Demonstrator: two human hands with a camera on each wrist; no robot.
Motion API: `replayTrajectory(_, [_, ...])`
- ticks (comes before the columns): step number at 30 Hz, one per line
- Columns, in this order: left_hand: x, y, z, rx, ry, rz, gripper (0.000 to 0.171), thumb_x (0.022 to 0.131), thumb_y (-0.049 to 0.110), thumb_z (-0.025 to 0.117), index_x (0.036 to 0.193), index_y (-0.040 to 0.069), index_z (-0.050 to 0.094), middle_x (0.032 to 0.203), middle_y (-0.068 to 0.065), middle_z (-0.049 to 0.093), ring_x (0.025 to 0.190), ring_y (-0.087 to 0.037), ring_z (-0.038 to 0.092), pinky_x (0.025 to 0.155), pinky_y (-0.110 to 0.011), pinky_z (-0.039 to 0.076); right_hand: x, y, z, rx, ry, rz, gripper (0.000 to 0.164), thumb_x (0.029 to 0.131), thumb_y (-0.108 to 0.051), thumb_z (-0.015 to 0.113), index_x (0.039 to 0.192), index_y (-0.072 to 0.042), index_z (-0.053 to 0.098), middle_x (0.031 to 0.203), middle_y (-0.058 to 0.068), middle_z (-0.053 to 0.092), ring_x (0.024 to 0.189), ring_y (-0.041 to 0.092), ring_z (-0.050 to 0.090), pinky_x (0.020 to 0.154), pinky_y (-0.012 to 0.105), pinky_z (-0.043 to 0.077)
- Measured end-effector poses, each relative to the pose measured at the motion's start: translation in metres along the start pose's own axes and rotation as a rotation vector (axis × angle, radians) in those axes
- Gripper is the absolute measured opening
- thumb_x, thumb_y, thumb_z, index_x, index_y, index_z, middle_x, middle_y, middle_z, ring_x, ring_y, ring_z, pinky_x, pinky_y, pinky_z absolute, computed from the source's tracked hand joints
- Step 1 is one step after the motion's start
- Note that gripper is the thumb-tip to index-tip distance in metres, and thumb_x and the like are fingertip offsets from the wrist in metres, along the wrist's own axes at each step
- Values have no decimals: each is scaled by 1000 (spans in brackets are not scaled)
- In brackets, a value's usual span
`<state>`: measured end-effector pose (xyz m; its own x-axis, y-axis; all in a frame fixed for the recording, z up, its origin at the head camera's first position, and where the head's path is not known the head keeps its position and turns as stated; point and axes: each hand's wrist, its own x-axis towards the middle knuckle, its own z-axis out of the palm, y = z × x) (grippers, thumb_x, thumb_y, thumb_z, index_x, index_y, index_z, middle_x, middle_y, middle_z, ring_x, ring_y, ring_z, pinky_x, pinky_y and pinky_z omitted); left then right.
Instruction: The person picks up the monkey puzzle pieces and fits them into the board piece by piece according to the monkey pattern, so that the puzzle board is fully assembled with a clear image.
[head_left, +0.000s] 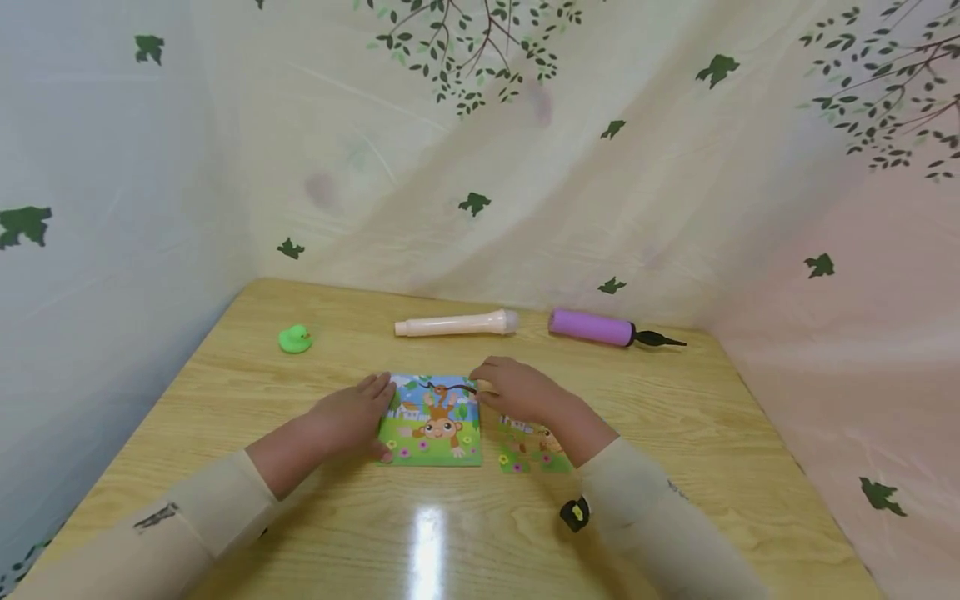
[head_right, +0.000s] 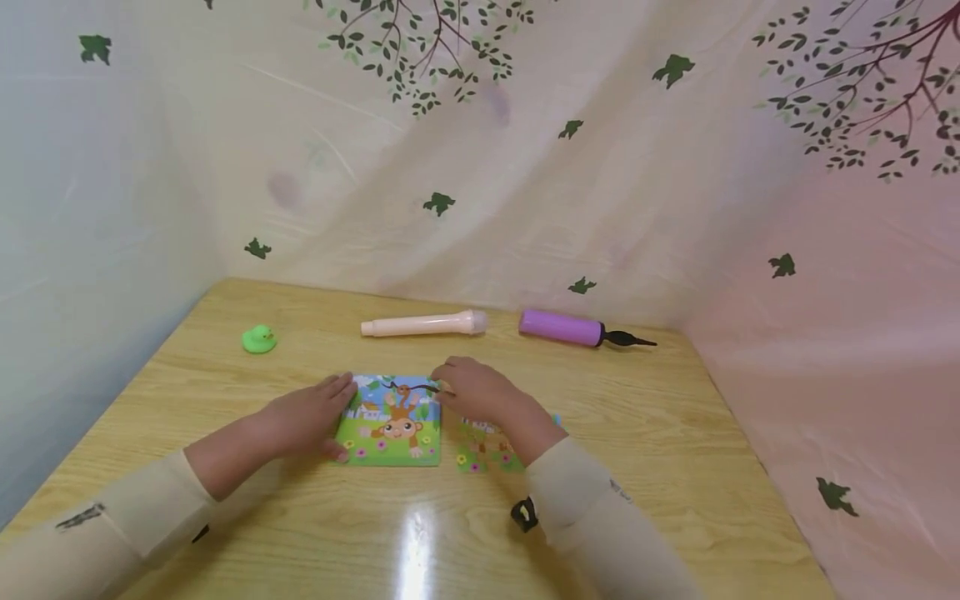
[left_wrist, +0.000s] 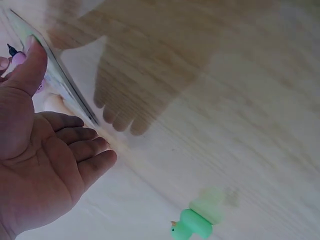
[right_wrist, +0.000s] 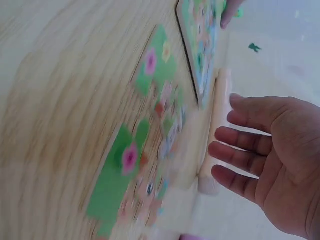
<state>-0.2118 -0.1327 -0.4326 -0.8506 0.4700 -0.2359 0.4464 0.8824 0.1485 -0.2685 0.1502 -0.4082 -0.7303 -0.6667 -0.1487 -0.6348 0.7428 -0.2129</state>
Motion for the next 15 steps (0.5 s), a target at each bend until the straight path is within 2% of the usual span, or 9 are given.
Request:
replayTrajectory(3, [-5, -4, 4, 11, 35, 25, 105, 80, 56, 72, 149, -10, 28, 159, -28, 19, 146, -45, 21, 118, -53, 27, -17, 13, -3, -31, 14, 33, 37, 99, -27, 60, 130, -7, 61, 127, 9, 61, 119, 26, 57, 99, 42, 49])
replayTrajectory(7, [-11, -4, 5, 10, 66, 47, 101, 83, 56, 69, 148, -11, 30, 158, -29, 21, 145, -46, 23, 117, -53, 28, -38, 23, 1, -70, -4, 43, 29, 95, -26, 65, 118, -7, 67, 111, 6, 65, 103, 22, 62, 88, 39, 54])
replayTrajectory(10, [-13, -2, 5, -9, 64, 41, 99, 85, 56, 68, 149, -10, 30, 159, -27, 22, 146, -46, 22, 118, -54, 27, -48, 25, 7, -108, -25, 58, 26, 93, -30, 68, 110, -10, 70, 102, 2, 64, 94, 19, 60, 81, 37, 54])
replayTrajectory(15, [-14, -2, 5, -19, 39, 27, 97, 87, 57, 65, 149, -8, 30, 159, -24, 24, 147, -43, 22, 117, -55, 27, -55, 22, 15, -185, -32, 103, 27, 90, -37, 70, 102, -13, 71, 96, -1, 63, 90, 17, 57, 77, 35, 53])
